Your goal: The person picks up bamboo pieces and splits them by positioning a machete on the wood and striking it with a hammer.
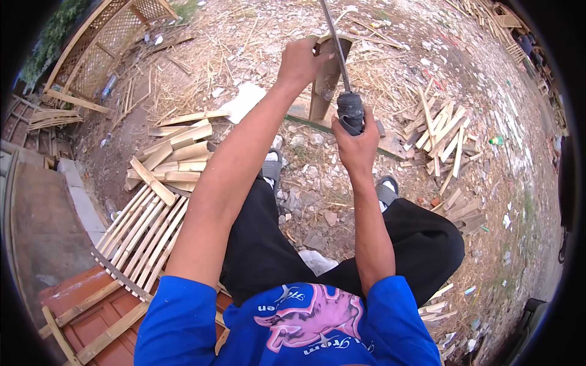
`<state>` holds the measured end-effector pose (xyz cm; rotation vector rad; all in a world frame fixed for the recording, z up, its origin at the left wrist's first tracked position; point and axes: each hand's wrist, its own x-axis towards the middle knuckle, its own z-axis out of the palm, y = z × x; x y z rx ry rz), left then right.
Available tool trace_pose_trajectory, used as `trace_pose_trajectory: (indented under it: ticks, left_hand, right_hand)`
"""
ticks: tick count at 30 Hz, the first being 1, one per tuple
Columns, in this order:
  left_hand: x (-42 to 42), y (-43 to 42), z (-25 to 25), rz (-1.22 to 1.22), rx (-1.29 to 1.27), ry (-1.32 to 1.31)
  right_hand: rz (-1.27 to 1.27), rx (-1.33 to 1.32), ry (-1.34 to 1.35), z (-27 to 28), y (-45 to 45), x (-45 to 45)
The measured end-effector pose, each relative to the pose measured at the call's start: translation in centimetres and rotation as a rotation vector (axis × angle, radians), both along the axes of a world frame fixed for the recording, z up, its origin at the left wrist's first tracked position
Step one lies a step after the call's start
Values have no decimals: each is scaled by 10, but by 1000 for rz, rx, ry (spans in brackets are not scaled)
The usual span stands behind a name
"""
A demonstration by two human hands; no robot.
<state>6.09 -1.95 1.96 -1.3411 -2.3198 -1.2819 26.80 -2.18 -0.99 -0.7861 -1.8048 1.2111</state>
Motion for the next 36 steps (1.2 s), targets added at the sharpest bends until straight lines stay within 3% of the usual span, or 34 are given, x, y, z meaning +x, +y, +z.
trace_pose_trajectory:
  ticks: [8,11,21,28,36]
  left_hand:
    - [-5,1,-3,-35,-34,25]
    - [-5,3,-1,-24,-37,12]
    - [-7,3,-4,-13,-51,40]
    - [-4,-4,-12,-71,-132,-77]
    - [-5,-3,-9,-45,-119,-29]
  right_hand:
    - [-8,-17,120,14,-1,-3]
    - [-34,43,7,9,2,-5]
    - [16,-76,24,3,6,-9]
    - [47,-33,32,-13,7,-11]
    - [43,-17,72,-15,4,-9]
